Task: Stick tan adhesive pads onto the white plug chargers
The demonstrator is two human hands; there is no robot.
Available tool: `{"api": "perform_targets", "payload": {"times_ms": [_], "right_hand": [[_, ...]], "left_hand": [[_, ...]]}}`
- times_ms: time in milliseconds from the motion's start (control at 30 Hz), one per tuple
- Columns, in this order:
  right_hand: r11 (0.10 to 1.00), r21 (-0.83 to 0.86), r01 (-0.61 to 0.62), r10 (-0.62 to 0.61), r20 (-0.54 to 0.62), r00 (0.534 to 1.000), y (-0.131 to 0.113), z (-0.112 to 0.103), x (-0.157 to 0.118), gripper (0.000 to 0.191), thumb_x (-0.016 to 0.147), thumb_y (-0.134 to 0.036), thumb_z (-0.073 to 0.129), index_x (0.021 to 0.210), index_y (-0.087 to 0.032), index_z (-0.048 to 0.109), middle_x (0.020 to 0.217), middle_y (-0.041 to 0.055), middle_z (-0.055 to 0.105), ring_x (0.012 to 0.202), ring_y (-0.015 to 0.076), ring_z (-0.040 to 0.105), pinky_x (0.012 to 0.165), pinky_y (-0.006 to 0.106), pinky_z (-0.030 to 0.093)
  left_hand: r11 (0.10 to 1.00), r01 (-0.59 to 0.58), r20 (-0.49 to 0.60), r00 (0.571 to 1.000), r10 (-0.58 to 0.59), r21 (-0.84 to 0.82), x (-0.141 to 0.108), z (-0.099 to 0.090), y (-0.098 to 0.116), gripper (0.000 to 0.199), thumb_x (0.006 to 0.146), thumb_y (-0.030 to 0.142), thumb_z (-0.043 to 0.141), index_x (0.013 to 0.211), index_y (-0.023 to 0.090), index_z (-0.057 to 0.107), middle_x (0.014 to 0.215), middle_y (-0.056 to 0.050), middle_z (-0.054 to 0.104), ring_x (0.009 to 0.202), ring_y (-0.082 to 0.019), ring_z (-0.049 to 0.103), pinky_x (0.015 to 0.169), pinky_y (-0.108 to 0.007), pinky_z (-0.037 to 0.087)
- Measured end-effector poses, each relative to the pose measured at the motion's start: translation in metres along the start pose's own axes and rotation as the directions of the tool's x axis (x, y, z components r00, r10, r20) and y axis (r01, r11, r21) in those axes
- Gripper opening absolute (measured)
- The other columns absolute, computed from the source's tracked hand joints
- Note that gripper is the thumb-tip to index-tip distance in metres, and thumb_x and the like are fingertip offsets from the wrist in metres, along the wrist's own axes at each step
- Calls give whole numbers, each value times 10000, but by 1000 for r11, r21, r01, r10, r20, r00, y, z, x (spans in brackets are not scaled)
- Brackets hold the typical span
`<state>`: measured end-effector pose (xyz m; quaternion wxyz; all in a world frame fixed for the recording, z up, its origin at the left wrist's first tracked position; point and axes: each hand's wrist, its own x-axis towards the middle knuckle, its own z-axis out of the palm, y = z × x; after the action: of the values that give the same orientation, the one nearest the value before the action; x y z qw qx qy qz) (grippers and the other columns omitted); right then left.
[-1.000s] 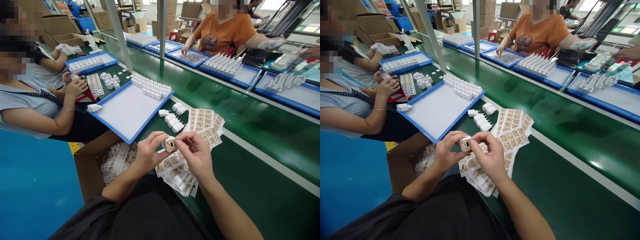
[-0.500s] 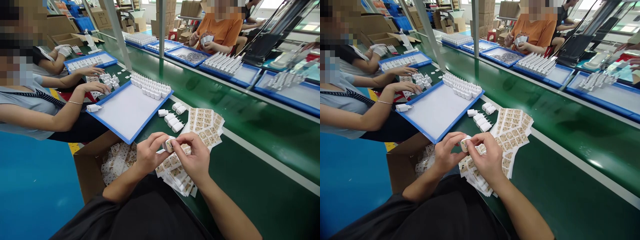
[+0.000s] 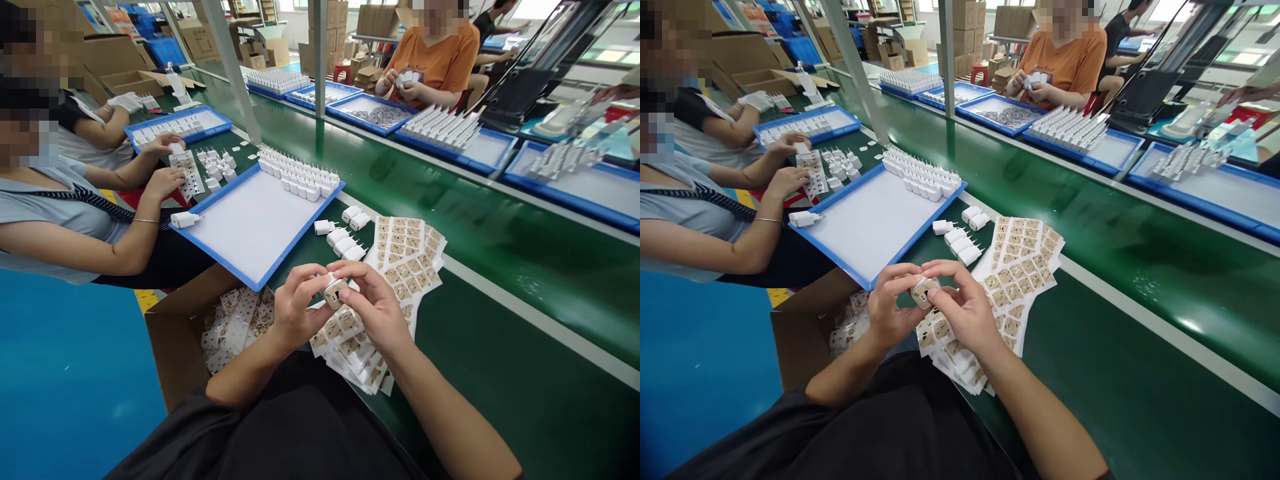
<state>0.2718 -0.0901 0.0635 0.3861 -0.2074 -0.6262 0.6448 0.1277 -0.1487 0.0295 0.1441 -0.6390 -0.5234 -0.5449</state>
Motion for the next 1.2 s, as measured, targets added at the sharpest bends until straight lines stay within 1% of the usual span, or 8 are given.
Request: {"api": "perform_targets", "payload": {"times_ms": [367,600,700,800,967,1067,1133,1200], "right_hand": [[972,231,-42,72,-119,990,2,12,-4,106,832,-205,642,859,-268,723,1076,32,702,1052,210,651,940,361,525],[962,251,-109,123,-40,992,-3,6,-1,257,821,-167,558,889,-268,785,1141,33,731,1151,240,641,997,394,520],[992,104,-76,76,7,997,-6,-1,-1,228,916,-228,582,1047,-287,758,1181,26,725,1141,233,651,991,396,520],[969,-224,105,-115,-31,993,-9,-6,-1,145,946,-234,622,1056,-278,706,1093,29,743,1132,233,635,998,411,501],[593,-627,505,-520,181,835,-15,-11,0,167,912,-85,632,984,-234,657,1093,78,713,1085,245,601,950,428,499],[582,-509,634,-540,340,770,-20,-16,0,152,905,-95,649,984,-225,648,1027,74,695,1011,237,621,883,406,522],[723,-388,572,-504,270,820,-23,-22,0,115,928,-125,632,975,-229,639,959,50,680,932,212,636,825,377,536],[833,-340,437,-442,65,894,-24,-29,1,106,949,-144,614,978,-241,645,905,24,665,853,180,634,764,335,538]], "left_hand": [[995,-84,-101,991,89,55,-3,8,6,291,865,218,723,1082,241,530,1041,-49,612,868,-135,666,661,-226,595],[998,-10,-79,997,5,-61,-4,4,2,370,829,272,778,1099,264,525,1052,-39,625,893,-153,672,724,-278,605],[995,10,-66,998,-17,-100,-3,2,1,394,798,252,805,1090,243,540,1034,-42,629,895,-160,673,737,-287,595],[994,10,-22,1000,-13,-108,-2,1,4,372,801,233,794,1078,231,546,1009,-41,636,868,-153,669,715,-268,586],[972,139,74,989,-127,-191,-4,1,5,325,812,243,766,1062,227,559,981,-43,655,852,-155,665,643,-228,560],[876,383,192,921,-338,-292,-4,1,-2,277,825,276,742,1038,217,576,994,-49,653,836,-151,658,633,-220,551],[774,559,289,825,-485,-297,-6,2,-11,326,820,314,754,1073,218,572,989,-43,657,827,-151,660,649,-227,554],[689,680,360,726,-586,-249,-8,5,-22,391,814,339,762,1130,227,561,1030,-46,662,877,-166,667,691,-244,561]]}}
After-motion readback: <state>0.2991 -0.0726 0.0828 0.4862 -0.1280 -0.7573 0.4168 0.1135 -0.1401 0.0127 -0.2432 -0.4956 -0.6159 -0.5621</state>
